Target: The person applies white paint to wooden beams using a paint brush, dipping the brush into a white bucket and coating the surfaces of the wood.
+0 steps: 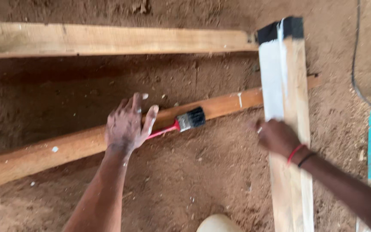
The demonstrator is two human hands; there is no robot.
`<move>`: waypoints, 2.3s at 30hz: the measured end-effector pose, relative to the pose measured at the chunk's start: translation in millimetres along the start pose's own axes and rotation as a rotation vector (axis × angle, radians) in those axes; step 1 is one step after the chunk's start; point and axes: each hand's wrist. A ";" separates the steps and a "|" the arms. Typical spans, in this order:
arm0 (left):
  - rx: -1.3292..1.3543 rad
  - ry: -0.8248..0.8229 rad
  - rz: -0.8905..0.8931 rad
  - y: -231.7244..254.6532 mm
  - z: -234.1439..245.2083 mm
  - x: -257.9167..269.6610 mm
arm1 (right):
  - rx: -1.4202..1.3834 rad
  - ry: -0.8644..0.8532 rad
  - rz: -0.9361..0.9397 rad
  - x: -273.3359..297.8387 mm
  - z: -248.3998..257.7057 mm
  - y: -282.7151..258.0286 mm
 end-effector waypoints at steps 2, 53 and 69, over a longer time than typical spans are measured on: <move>0.002 -0.019 0.013 -4.3 -3.1 -2.2 | 0.058 0.216 -0.001 -19.9 41.5 22.9; -0.084 0.000 0.085 10.9 -6.1 -7.6 | -0.627 0.976 0.049 -49.4 126.4 96.0; -0.117 -0.080 0.181 3.6 -12.3 -5.8 | -0.361 0.699 0.107 5.9 45.3 101.1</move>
Point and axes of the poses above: each hand's wrist, its own x-axis away from the middle knuckle, its own z-axis out of the back of the hand, y = z × x, and after that the axes turned 9 degrees about -y, right-handed
